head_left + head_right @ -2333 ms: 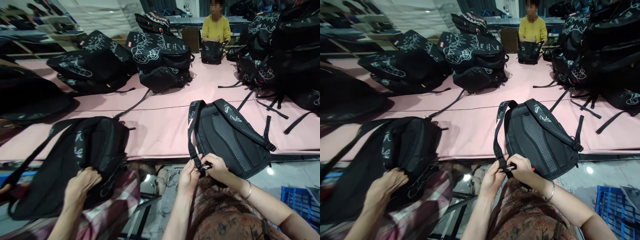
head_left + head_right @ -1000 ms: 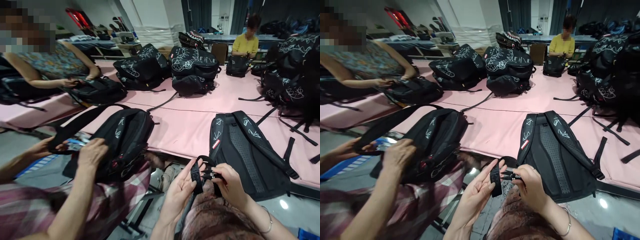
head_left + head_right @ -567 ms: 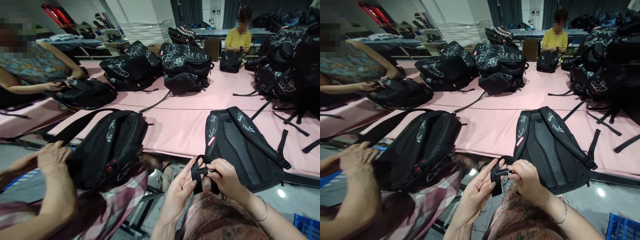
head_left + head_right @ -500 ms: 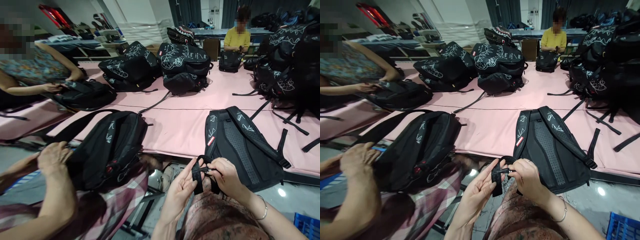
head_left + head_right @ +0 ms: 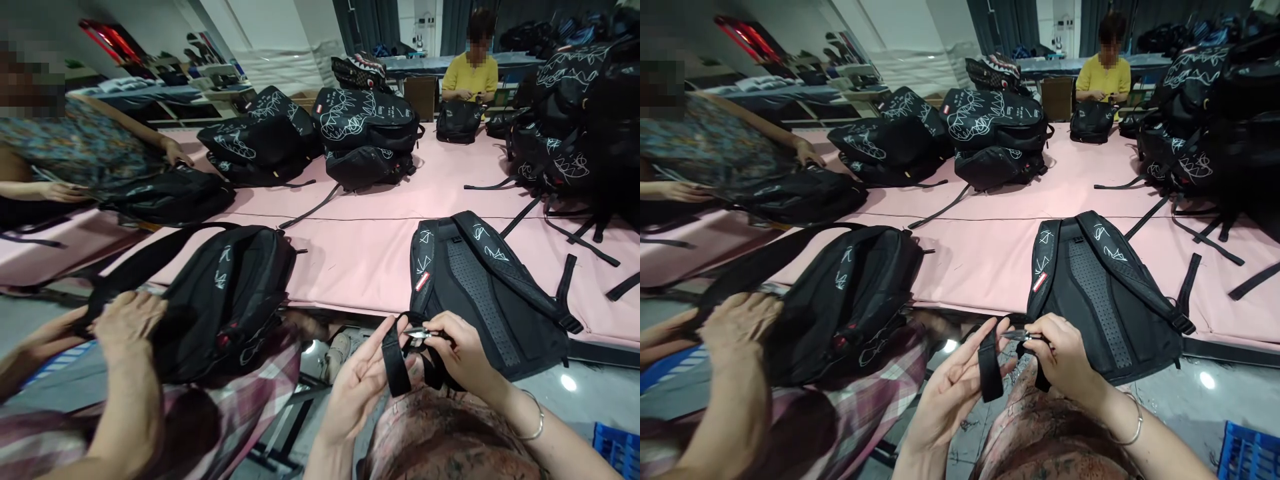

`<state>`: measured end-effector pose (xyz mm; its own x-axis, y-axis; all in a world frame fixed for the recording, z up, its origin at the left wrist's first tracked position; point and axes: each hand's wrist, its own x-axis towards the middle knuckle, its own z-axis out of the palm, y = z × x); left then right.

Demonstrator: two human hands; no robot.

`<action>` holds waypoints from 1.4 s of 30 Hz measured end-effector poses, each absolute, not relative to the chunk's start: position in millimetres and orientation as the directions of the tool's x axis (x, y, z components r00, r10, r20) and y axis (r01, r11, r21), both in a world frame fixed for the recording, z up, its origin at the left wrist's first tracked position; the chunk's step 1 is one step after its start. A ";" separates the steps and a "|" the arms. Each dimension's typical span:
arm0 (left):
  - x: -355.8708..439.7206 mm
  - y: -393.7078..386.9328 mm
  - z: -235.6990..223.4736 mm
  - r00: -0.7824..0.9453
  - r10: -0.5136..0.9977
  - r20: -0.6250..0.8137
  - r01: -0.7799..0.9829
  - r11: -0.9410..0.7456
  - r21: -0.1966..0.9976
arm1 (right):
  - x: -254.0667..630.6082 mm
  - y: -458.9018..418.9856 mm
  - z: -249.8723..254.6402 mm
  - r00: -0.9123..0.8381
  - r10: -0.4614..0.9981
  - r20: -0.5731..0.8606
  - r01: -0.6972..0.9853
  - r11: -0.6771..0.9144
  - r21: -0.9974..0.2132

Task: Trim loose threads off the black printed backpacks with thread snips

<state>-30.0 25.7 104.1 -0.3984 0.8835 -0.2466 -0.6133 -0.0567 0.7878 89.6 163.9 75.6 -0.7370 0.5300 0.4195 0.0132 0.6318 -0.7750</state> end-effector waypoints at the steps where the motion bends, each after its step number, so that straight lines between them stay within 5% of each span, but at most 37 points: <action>1: -32.5 25.0 102.4 -0.401 0.882 -0.248 -0.610 -0.055 0.791 | 91.4 164.8 74.9 -0.727 0.554 0.406 0.002 0.593 -0.805; 7: -36.6 31.9 85.5 -0.559 0.755 -0.342 -0.473 0.049 0.880 | 101.2 163.7 76.2 -0.725 0.484 0.491 -0.098 0.633 -0.768; 16: -24.5 36.6 96.1 -0.311 0.845 -0.435 -0.386 0.305 0.870 | 90.7 169.0 79.9 -0.806 0.372 0.461 0.088 0.845 -0.527; 34: -30.2 34.6 84.1 -0.268 0.866 -0.422 -0.315 0.335 0.888 | 94.1 181.2 96.5 -0.930 0.206 0.305 0.005 0.836 -0.549; 39: -30.0 34.5 81.8 -0.288 0.863 -0.416 -0.406 0.283 0.869 | 94.0 178.6 90.3 -0.890 0.277 0.363 -0.030 0.758 -0.651; 42: -48.9 26.6 71.7 -0.400 0.815 -0.419 -0.438 0.232 0.869 | 97.3 181.2 77.4 -0.816 0.469 0.337 -0.009 0.574 -0.819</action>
